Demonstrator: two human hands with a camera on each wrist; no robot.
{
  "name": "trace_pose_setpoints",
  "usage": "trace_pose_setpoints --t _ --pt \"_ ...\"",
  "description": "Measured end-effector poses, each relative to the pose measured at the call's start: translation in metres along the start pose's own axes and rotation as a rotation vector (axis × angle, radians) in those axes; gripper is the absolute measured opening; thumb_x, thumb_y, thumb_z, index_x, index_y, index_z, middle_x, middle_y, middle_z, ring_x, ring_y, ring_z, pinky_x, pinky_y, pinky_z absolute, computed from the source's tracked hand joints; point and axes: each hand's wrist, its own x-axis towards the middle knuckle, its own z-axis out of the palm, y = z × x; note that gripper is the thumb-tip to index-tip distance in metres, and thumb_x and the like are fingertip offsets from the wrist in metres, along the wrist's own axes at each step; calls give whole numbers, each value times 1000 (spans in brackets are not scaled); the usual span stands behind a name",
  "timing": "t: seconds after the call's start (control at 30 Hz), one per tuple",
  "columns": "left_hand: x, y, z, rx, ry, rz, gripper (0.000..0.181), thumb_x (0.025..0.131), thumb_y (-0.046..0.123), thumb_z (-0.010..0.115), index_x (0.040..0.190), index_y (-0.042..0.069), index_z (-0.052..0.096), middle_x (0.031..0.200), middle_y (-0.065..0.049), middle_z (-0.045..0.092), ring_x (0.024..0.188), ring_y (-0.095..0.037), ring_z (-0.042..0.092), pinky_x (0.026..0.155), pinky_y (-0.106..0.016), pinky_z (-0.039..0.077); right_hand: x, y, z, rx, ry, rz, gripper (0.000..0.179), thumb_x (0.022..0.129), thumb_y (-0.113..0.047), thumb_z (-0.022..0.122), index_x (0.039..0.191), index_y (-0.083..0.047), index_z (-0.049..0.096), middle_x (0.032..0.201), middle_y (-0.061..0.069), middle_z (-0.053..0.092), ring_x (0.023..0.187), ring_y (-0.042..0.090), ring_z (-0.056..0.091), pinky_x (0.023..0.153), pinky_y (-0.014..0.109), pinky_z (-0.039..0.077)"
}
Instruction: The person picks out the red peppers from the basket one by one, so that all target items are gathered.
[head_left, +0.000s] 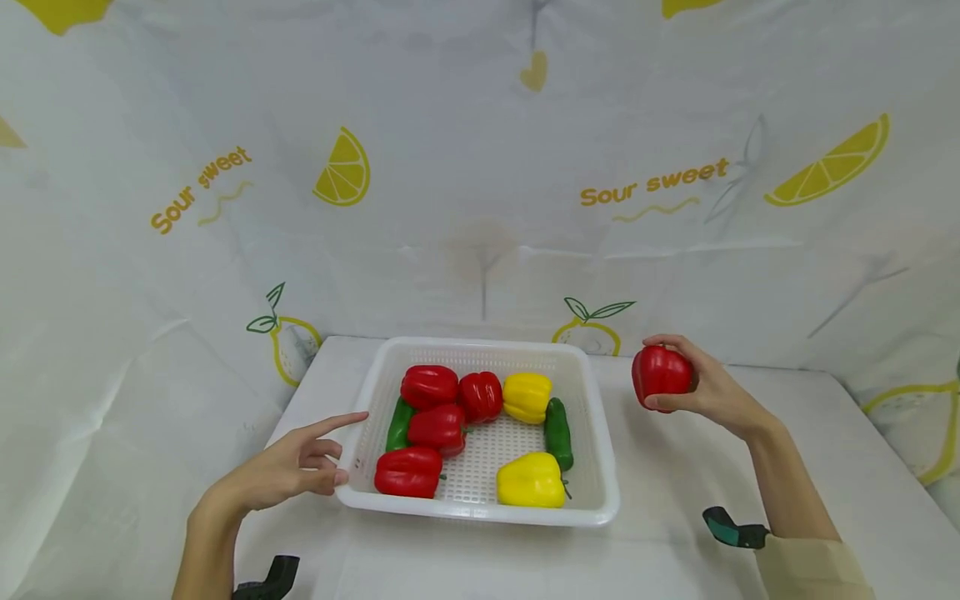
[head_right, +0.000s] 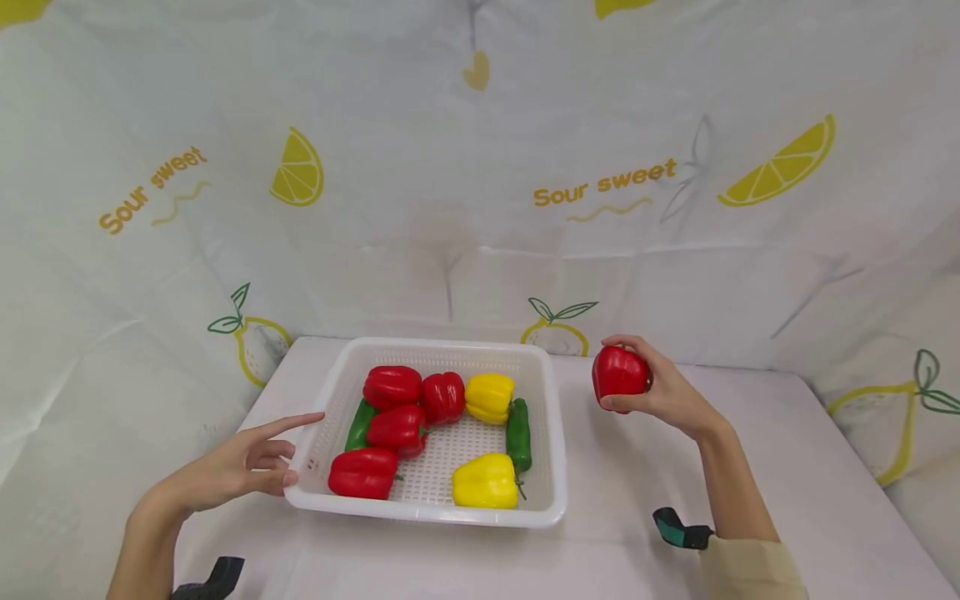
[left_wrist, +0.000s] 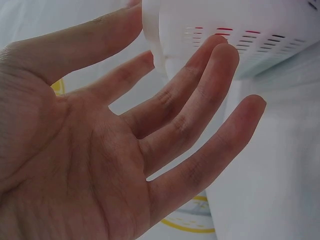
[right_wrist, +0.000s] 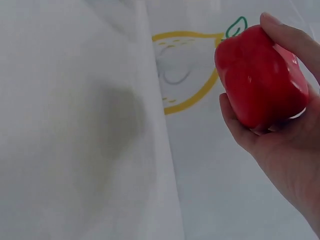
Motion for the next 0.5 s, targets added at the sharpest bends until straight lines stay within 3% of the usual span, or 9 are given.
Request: trace_pose_setpoints --t 0.23,0.5 --pt "2 0 1 -21 3 -6 78 100 22 74 169 16 37 106 -14 64 94 -21 73 85 -33 64 10 24 0 18 -47 40 88 84 -15 90 157 -13 41 152 18 47 139 42 44 82 31 65" --pt "1 -2 0 -27 -3 3 78 100 20 74 169 14 36 104 -12 66 93 -21 74 86 -34 65 23 46 4 15 -99 134 89 86 -20 88 160 -13 40 156 25 46 141 47 44 88 40 66"
